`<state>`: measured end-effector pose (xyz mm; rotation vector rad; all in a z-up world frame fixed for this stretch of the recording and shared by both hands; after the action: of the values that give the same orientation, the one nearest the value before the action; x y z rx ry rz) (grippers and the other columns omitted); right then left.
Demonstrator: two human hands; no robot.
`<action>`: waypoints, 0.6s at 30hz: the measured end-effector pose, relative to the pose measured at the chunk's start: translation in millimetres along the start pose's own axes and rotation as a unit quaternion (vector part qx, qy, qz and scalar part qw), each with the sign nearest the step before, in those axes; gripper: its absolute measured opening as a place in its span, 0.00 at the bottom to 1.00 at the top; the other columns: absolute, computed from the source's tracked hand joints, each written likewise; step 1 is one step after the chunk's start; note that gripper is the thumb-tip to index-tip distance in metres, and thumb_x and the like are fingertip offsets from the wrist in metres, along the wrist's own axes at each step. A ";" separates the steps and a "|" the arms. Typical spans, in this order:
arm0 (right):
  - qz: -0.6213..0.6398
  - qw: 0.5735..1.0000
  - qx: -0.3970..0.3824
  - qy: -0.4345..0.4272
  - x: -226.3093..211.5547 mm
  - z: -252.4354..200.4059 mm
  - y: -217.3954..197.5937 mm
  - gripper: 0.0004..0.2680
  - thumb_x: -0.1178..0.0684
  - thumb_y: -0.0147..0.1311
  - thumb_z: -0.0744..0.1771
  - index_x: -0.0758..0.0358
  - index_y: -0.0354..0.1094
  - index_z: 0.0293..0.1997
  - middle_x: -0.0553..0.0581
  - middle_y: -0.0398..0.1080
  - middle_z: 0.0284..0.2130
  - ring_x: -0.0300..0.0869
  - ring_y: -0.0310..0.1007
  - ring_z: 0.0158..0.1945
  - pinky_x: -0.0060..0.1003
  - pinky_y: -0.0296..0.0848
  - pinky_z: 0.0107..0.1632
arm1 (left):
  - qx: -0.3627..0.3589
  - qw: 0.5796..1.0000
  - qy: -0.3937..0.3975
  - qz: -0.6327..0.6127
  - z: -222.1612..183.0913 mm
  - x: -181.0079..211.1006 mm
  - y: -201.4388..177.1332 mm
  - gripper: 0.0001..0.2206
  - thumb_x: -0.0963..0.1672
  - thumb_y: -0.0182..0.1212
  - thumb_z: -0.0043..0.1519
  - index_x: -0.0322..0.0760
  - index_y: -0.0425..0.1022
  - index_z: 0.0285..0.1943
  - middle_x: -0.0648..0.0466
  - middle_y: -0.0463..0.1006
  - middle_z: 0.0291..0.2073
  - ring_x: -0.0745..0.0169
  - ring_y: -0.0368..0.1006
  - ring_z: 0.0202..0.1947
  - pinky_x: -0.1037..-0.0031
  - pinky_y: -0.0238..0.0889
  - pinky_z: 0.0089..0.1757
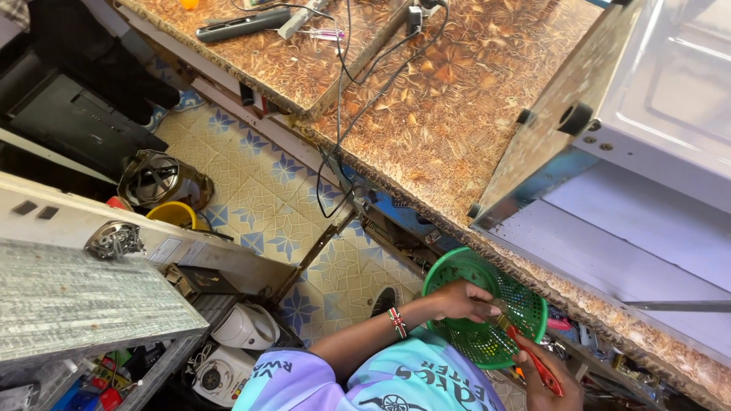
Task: Cleaning the interior of a microwave casing using a brush to sweep debris into a basket.
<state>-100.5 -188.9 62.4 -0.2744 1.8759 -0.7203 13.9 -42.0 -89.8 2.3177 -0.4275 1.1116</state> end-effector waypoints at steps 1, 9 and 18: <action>0.000 1.000 0.004 0.002 -3.4 -0.8 -2.5 0.11 0.48 0.57 0.67 0.55 0.81 0.51 0.61 0.81 0.44 0.47 0.80 0.48 0.37 0.73 0.54 | -0.004 1.000 0.000 0.001 -4.2 6.4 2.1 0.16 0.46 0.67 0.59 0.37 0.79 0.54 0.52 0.82 0.47 0.61 0.79 0.46 0.73 0.74 0.51; -0.087 0.989 -0.075 0.093 22.1 7.0 6.8 0.17 0.41 0.49 0.68 0.38 0.71 0.65 0.53 0.86 0.33 0.38 0.56 0.14 0.33 0.64 0.21 | 0.145 0.972 -0.023 0.184 -38.9 44.2 6.5 0.08 0.49 0.71 0.59 0.45 0.81 0.38 0.59 0.83 0.31 0.72 0.75 0.28 0.79 0.66 0.32; -0.118 0.989 -0.048 -0.079 60.7 18.3 35.2 0.16 0.39 0.46 0.67 0.35 0.71 0.62 0.53 0.80 0.49 0.50 0.81 0.50 0.41 0.75 0.48 | 0.155 0.891 0.143 0.401 -5.7 24.6 10.3 0.13 0.42 0.59 0.61 0.43 0.72 0.21 0.54 0.72 0.16 0.64 0.70 0.22 0.64 0.52 0.27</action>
<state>-104.4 -197.7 -9.5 -0.6060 1.7453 -0.7437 20.4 -48.4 -64.1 2.2009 -1.2350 1.9988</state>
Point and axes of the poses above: each hand's wrist, its own z-axis towards the middle knuckle, its own y-axis out of the palm, x = y × z, the point moved 4 cm from there along z, towards the middle knuckle
